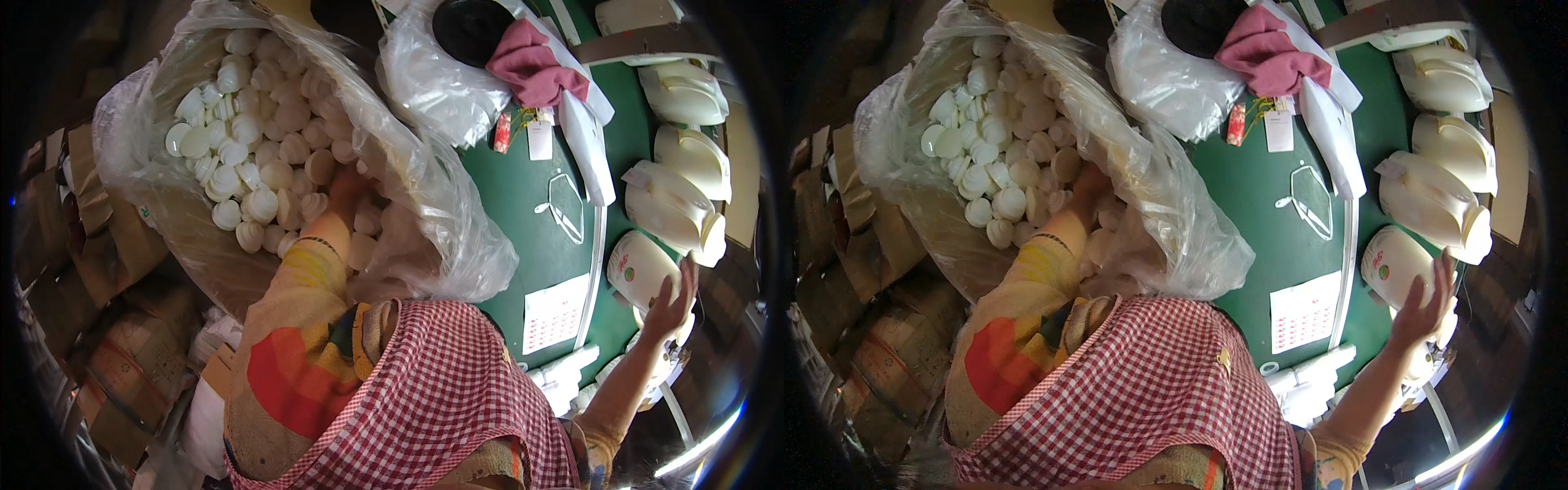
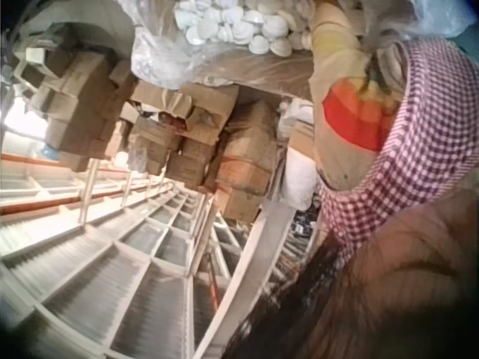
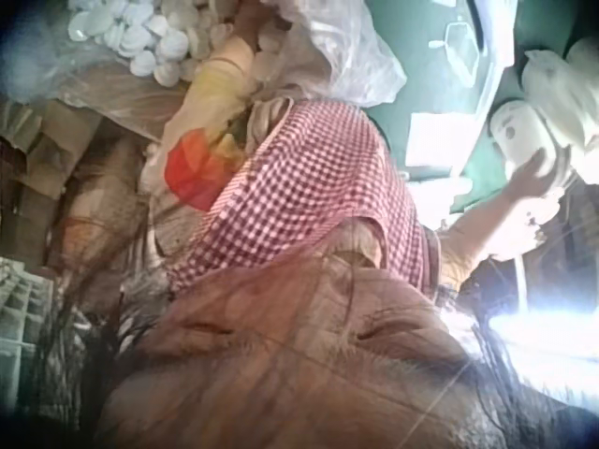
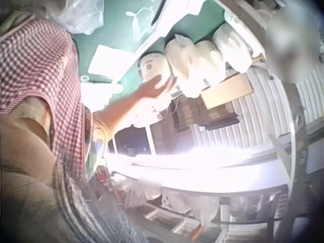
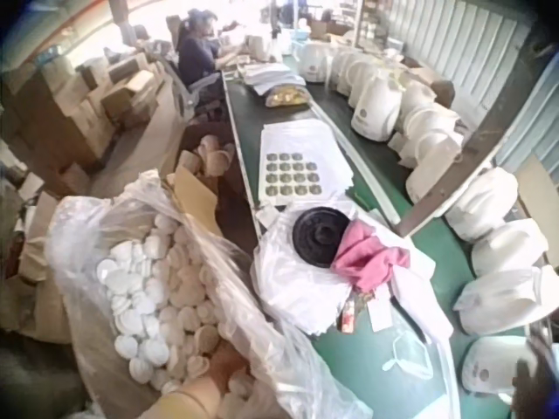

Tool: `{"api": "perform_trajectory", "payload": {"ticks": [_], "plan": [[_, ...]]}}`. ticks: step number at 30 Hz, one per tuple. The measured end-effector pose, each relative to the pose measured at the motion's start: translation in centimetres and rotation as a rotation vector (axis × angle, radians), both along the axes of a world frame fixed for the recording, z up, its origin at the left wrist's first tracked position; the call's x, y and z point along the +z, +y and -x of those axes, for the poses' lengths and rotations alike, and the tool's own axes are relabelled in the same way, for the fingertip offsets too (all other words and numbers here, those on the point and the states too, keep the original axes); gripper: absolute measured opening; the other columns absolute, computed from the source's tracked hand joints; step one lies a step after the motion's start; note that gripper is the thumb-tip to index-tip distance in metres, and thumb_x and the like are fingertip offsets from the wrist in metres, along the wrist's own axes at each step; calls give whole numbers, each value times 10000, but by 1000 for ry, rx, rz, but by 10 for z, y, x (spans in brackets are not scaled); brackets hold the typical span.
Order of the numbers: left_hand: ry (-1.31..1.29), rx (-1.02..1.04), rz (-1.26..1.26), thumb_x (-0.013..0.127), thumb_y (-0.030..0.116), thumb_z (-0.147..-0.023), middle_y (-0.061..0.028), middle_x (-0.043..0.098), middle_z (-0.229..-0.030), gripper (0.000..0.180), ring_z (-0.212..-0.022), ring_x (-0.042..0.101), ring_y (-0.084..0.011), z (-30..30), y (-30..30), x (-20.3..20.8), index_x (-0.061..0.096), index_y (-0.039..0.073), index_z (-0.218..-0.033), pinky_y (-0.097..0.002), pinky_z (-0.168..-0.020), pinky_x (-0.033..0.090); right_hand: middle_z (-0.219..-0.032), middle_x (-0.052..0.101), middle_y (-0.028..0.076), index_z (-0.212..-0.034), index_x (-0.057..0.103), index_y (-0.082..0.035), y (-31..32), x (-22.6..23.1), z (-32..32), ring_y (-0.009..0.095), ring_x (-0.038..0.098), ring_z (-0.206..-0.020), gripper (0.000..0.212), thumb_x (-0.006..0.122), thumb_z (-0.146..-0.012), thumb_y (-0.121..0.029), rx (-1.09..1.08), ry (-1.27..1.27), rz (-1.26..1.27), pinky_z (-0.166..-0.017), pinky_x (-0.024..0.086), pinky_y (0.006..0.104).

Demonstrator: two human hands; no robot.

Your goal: The person assembles white plastic pitchers by attaching lids and applying small round stickers to the body. They handle pitchers and lids one at a time, place stickers from a sheet onto each pitcher, and set the finished units aside on the table.

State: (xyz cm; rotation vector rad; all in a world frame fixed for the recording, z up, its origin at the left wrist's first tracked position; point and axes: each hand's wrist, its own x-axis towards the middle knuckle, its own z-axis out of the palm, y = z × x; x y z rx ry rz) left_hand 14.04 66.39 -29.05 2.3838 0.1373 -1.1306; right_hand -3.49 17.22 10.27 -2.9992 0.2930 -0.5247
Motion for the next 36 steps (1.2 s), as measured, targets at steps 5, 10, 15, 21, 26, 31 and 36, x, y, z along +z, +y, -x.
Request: {"api": "perform_trajectory", "payload": {"ticks": [5, 10, 15, 21, 26, 31, 36], "plan": [[-364, 153, 133, 676, 433, -760, -213, 629, -1136, 731, -1042, 586, -417, 24, 7, -1, 394, 93, -1342, -469, -859, 485, -1255, 580, 189, -1175, 598, -11, 49, -22, 27, 319, 560, -1166, 363, 528, -832, 84, -29, 64, -344, -987, 451, 414], [-344, 201, 209, 665, 497, -790, -222, 628, -1141, 775, -1063, 586, -401, 33, 11, -4, 378, 51, -1355, -458, -858, 479, -1176, 622, 191, -1143, 617, 1, 71, -24, 46, 314, 587, -1116, 321, 554, -833, 54, -67, 136, -467, -984, 427, 409], [-188, 486, 150, 620, 502, -846, -228, 589, -1180, 733, -1079, 570, -379, 51, 74, 6, 418, -19, -1320, -414, -899, 451, -1156, 631, 192, -1133, 624, 14, 87, -15, 64, 295, 596, -1094, 326, 579, -811, 39, -79, 206, -680, -971, 427, 379], [-501, 484, 761, 462, 505, -920, -124, 583, -1052, 599, -954, 583, -223, 21, 68, 180, 484, -8, -1229, -367, -758, 496, -1214, 603, 150, -1202, 597, -11, 142, -35, 68, 267, 572, -1122, 399, 667, -812, -60, 100, 424, -1142, -951, 434, 352], [-411, -173, 1344, 756, 447, -734, -153, 421, -1237, 897, -1138, 478, -306, 84, -143, 296, 270, 51, -1377, -413, -952, 411, -1540, 196, 126, -1520, 114, -131, 162, -38, 70, 312, 386, -1309, 968, 684, -804, -450, 271, 318, -1688, -968, 426, 456], [-311, -432, 1363, 812, 382, -667, -137, 488, -1202, 849, -1091, 523, -267, 163, -267, 344, 355, 31, -1291, -393, -914, 437, -1407, 328, 114, -1434, 236, -46, 131, -36, 126, 249, 347, -1298, 977, 732, -698, -455, 48, -114, -2057, -1101, 238, 400], [-124, -425, 1548, 790, 182, -644, -159, 442, -1328, 774, -1218, 475, -262, 170, -353, 398, 354, 34, -1266, -387, -1008, 416, -1264, 434, 82, -1300, 409, -98, 50, -19, 211, 228, 484, -1147, 790, 752, -643, -371, -87, -379, -1940, -988, 393, 388]]}}
